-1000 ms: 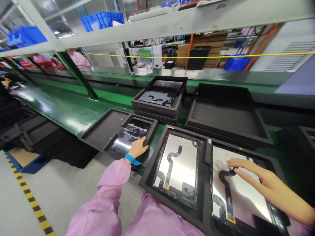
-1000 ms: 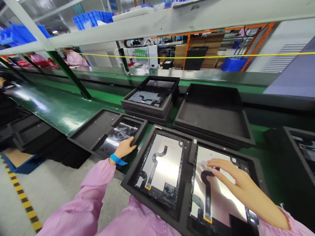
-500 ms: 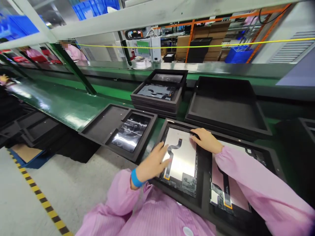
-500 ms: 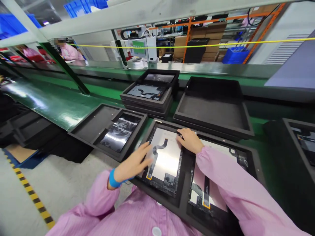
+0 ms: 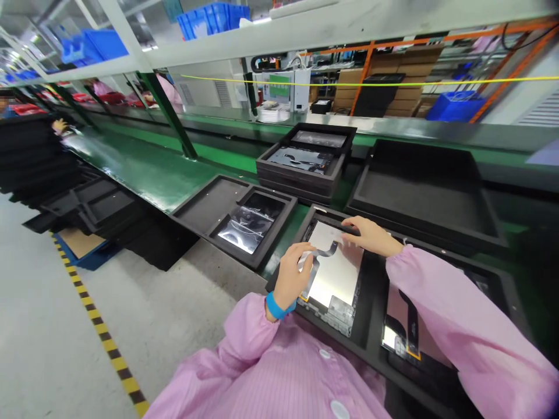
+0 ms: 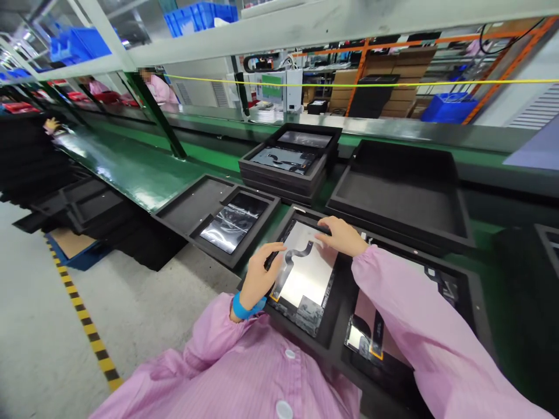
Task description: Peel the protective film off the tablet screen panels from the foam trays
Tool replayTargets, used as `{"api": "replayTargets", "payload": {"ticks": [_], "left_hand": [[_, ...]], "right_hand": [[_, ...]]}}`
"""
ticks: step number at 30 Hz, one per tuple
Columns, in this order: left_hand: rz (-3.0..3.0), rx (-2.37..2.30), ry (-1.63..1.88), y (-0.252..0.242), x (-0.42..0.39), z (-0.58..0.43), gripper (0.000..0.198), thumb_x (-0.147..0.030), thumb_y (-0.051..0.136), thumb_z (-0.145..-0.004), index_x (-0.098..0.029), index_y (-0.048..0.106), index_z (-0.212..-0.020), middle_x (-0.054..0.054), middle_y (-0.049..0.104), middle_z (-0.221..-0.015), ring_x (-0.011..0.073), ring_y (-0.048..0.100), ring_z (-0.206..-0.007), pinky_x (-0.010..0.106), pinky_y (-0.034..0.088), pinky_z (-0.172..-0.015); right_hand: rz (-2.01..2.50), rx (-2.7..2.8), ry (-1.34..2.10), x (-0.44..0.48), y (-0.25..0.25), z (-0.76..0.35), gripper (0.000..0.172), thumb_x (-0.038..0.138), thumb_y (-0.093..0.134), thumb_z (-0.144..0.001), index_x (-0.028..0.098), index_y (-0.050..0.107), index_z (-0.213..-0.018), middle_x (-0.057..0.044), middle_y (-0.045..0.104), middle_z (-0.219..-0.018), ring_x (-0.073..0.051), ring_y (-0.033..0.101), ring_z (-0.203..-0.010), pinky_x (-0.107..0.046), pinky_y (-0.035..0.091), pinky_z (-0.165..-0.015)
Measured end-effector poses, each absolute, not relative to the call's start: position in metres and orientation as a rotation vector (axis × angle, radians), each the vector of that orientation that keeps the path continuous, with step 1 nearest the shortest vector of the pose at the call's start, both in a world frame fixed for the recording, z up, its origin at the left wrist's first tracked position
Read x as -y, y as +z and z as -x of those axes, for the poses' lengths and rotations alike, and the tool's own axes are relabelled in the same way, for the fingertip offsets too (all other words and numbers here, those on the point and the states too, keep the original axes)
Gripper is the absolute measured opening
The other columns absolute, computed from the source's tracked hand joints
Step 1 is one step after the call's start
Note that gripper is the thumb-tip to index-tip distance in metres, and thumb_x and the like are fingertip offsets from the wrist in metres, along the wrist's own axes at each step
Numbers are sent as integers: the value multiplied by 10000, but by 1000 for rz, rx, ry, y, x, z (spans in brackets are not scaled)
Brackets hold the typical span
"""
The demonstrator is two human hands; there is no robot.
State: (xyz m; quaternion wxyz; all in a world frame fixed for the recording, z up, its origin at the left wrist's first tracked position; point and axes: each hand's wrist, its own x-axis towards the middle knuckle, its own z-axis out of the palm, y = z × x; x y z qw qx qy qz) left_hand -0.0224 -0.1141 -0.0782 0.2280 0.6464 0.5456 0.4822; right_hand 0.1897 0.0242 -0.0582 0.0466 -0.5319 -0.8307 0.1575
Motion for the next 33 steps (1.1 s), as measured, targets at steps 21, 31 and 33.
{"api": "replayTargets", "payload": {"ticks": [21, 31, 33], "left_hand": [[-1621, -1539, 1487, -108, 128, 41, 191, -237, 460, -881, -223, 650, -895, 103, 646, -1102, 251, 564, -1117, 492, 403, -1035], [-1062, -1110, 1223, -34, 21, 80, 316, -242, 558, -875, -171, 577, -1183, 98, 643, -1177, 204, 594, -1113, 402, 447, -1009], [-887, -1125, 1140, -34, -26, 69, 287, -286, 567, -895, -143, 583, -1143, 100, 633, -1132, 207, 621, -1010, 425, 512, -890]], "right_hand": [[1895, 2151, 427, -15, -42, -159, 314, 423, 543, -921, 129, 581, -1026, -44, 596, -916, -147, 578, -841, -339, 497, -798], [1760, 2258, 576, -20, -56, -171, 239, 338, 542, -939, 122, 613, -1012, -67, 611, -1040, -174, 582, -1000, -399, 481, -924], [1736, 2273, 569, -21, -70, -176, 249, 327, 547, -936, 122, 600, -1068, -78, 598, -1085, -187, 570, -1040, -419, 469, -947]]}}
